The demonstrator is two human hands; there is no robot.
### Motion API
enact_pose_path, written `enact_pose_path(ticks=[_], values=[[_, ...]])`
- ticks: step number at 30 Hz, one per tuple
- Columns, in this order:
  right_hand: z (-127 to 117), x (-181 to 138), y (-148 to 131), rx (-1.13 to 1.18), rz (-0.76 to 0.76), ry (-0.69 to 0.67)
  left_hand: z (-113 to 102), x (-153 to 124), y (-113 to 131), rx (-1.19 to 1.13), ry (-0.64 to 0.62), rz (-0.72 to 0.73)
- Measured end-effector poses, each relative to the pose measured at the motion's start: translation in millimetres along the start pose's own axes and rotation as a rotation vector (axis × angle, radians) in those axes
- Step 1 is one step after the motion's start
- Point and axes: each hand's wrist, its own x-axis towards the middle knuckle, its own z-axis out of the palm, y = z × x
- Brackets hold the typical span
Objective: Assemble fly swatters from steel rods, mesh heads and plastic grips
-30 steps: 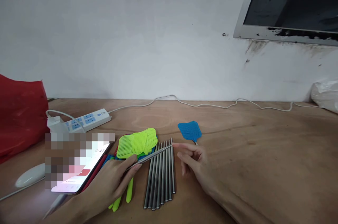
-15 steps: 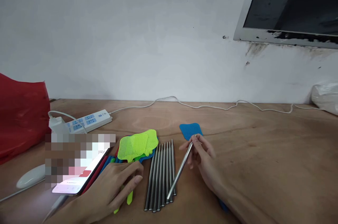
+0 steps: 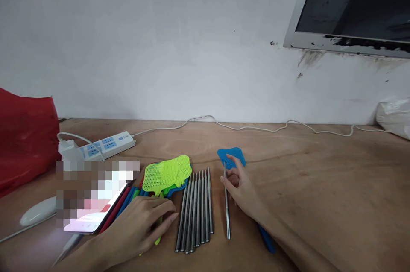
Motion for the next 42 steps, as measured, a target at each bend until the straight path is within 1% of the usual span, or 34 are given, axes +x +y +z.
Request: enact_pose_path(ticks=[4,7,10,12,14,16,18,21,24,27,29,32,35,38,40,42], values=[[2.5,-1.2,6.4,-0.109,-0.037,-0.028,0.5,0.6,1.5,-0.001,-0.007,0.006],[-0.4,-0.6,5.8,-0.228,-0.129,-0.017,0.6,1.3,2.1,-0.007,-0.022,0.001],[-8.8,1.8,4.1,-0.477,-0.275,0.058,0.7,0.9,1.9,-0.009,-0.041,-0.005],[-16.3,4.5,4.7,-0.680,-0.317,0.127,0.8,0.4,1.7,-0.009,-0.048,-0.005],[-24.0,7.7,7.6,-0.856,-0.291,0.187,0.7,0.2,1.9,-0.009,-0.051,-0.004],[-30.3,10.6,11.8,-0.992,-0.232,0.219,0.4,0.3,2.6,-0.006,-0.050,-0.002],[-34.2,12.5,15.6,-1.085,-0.175,0.219,0.1,0.3,3.4,-0.002,-0.046,0.002],[-35.7,12.9,18.0,-1.143,-0.110,0.183,-0.1,0.1,3.8,0.008,-0.039,0.003],[-34.4,11.5,16.5,-1.087,-0.052,0.132,0.0,-0.1,2.8,0.011,-0.029,-0.004],[-33.1,10.6,15.3,-1.007,-0.037,0.132,0.3,0.4,1.6,0.015,-0.023,-0.001],[-32.0,11.1,15.9,-0.942,-0.060,0.146,0.0,1.1,1.1,0.022,-0.022,0.007],[-28.3,12.8,17.4,-0.783,-0.115,0.162,-1.3,2.1,0.8,0.023,-0.019,0.013],[-22.6,12.9,14.9,-0.638,-0.144,0.163,-3.5,2.2,0.5,0.008,0.026,0.022],[-17.4,10.0,6.4,-0.339,-0.114,0.121,-6.1,1.3,0.3,-0.024,0.111,0.016],[-15.5,7.4,-1.2,-0.115,-0.070,0.079,-7.7,0.5,0.3,-0.048,0.168,-0.030],[-15.2,5.0,-9.3,0.020,-0.014,0.042,-9.0,0.1,0.0,-0.061,0.224,-0.104]])
